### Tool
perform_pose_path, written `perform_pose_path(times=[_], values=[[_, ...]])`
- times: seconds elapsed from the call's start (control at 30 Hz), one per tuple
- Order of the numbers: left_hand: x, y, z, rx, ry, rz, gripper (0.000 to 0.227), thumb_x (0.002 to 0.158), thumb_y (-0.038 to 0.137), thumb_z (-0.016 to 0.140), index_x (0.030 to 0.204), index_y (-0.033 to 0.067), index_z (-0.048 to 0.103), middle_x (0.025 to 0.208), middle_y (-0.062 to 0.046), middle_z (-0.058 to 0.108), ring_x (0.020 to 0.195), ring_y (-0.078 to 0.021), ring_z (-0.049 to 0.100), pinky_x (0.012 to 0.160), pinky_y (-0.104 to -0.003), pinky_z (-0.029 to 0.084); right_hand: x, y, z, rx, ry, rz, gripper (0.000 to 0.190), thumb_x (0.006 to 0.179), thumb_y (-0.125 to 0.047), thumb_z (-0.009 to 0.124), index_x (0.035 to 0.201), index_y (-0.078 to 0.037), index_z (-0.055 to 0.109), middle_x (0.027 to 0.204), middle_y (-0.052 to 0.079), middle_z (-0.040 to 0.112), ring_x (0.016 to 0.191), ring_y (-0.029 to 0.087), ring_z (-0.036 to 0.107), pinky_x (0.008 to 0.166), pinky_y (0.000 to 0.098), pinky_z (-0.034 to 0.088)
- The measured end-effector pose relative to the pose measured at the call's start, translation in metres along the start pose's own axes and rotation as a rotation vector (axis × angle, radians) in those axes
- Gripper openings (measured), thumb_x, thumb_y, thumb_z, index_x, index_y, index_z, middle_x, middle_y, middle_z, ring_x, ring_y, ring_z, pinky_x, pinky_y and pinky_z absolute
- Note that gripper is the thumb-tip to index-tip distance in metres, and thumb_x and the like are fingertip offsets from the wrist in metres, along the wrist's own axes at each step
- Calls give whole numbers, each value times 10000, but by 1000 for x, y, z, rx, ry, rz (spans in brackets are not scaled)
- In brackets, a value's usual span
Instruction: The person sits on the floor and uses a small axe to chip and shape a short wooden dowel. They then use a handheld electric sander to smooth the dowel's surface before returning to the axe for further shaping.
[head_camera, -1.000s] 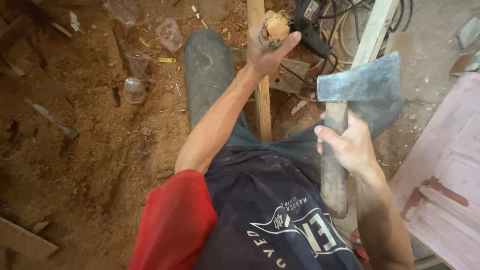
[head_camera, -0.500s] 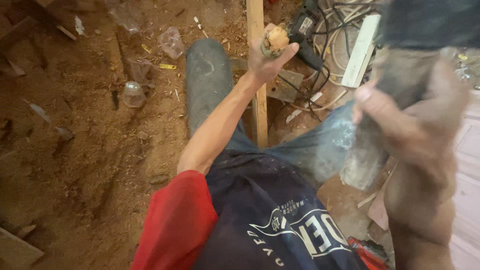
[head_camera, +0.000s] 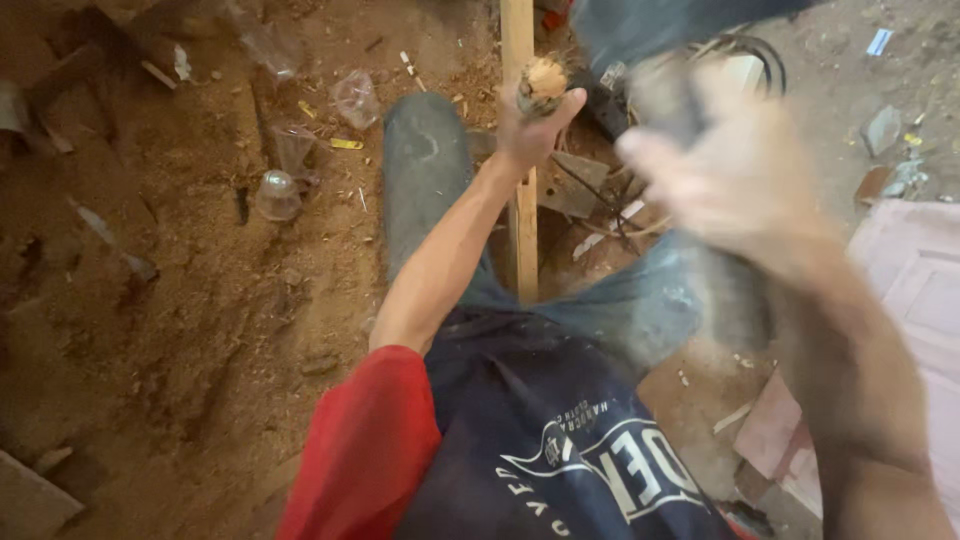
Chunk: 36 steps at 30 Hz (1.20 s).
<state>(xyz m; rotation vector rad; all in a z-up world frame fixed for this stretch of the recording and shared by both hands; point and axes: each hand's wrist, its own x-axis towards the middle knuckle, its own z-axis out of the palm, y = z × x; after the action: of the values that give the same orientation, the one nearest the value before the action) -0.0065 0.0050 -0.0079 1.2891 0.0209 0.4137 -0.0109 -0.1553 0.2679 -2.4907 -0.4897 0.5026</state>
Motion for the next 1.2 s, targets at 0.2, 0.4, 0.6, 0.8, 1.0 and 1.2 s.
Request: perform_pose_path(times=[0.2,0.4,0.6,0.8,1.0,1.2], values=[[-9,-30,5,128,-3,115,257,941,166,798,808,78,597,728,14,539,671,-118,504,615,-322,436,0,27,23,-296,337,-136,422,1025,-322,725,1136,48,557,894,228,663,751,347,676,646,428,543],[-9,-27,9,-145,-93,186,368,921,175,830,1129,20,569,1063,-96,681,979,-192,667,851,-384,512,19,-3,52,-101,-205,139,576,871,-263,672,1300,81,501,977,324,681,784,475,740,755,491,574],[-23,-35,11,94,6,37,174,916,139,784,948,82,623,857,-11,615,781,-163,605,703,-344,505,-25,-16,-34,-42,289,-146,311,1090,-268,726,1091,34,649,989,185,683,860,284,671,743,399,498],[-24,-31,6,219,0,155,232,942,176,824,853,88,628,837,-1,607,724,-156,585,665,-328,511,12,42,77,-213,-88,-53,143,972,-101,582,1009,36,601,838,243,657,696,365,668,627,463,549],[-14,-39,9,113,36,-31,415,825,232,811,1137,61,597,810,24,628,695,-138,599,620,-318,526,-10,39,40,-94,76,-292,408,890,-211,774,1172,27,600,980,246,688,895,415,709,783,475,569],[-18,-50,3,269,-33,-28,169,938,125,856,920,50,705,796,-8,653,735,-171,635,690,-333,542,7,-5,34,254,267,-21,233,954,-187,642,1094,-3,612,852,142,685,734,288,706,647,406,605]])
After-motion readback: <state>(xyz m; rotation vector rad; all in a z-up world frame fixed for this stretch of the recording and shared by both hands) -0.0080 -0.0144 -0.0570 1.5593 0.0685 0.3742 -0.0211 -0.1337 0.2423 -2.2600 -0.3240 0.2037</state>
